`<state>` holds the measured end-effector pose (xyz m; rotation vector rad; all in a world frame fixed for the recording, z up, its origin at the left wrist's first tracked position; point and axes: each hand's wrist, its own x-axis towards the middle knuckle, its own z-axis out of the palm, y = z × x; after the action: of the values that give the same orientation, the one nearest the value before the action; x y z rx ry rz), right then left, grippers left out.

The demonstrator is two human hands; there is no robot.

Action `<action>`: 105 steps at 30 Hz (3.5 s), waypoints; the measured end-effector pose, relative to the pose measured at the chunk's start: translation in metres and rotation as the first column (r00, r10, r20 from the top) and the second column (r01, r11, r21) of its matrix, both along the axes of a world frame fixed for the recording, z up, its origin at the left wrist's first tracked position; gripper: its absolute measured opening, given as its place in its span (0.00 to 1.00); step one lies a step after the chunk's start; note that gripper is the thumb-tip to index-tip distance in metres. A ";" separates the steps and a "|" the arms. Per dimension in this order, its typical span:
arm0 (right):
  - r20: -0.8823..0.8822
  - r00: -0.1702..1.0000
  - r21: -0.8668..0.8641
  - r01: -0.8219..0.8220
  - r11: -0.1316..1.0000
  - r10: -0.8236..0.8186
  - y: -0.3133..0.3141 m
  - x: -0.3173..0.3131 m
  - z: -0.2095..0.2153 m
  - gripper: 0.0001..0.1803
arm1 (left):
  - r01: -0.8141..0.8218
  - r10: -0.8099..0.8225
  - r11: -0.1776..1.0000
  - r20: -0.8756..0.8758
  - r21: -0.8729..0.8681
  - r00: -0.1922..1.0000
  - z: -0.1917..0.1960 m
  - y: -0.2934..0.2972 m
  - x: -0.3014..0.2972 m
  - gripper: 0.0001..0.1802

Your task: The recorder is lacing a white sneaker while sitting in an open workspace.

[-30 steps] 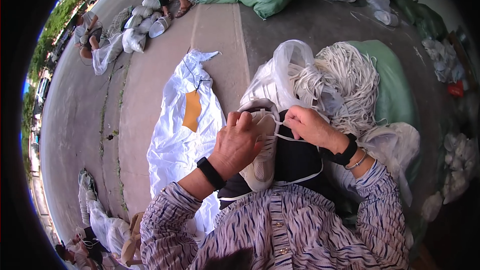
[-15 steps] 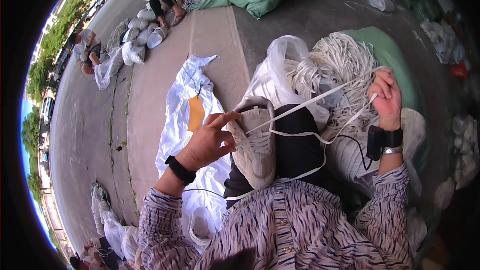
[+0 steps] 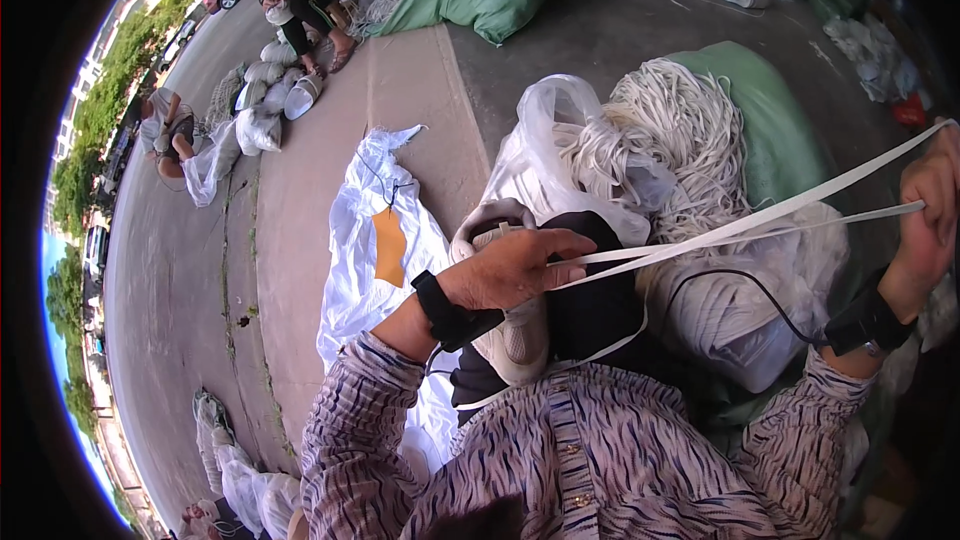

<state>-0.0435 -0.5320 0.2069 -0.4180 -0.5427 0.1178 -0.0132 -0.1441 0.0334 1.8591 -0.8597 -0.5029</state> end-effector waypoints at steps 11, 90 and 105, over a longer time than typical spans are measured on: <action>-0.548 0.482 -0.311 0.642 0.701 -0.684 -0.003 0.033 -0.101 0.09 | -0.832 0.581 0.252 -0.610 -0.494 0.538 0.036 0.094 -0.021 0.12; 0.854 0.265 -0.353 0.927 0.124 0.447 0.223 0.049 -0.216 0.07 | -0.421 -0.006 0.834 0.768 0.357 0.640 0.000 0.067 -0.023 0.13; 0.349 0.596 -0.730 0.657 -0.189 0.723 0.240 0.069 -0.223 0.10 | -0.338 0.185 0.847 0.369 0.409 0.911 -0.046 0.058 -0.004 0.13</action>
<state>0.0252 -0.2919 -0.0162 -2.3972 -1.4527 0.5004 -0.0167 -0.0860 -0.0122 2.5147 -0.7041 -0.2463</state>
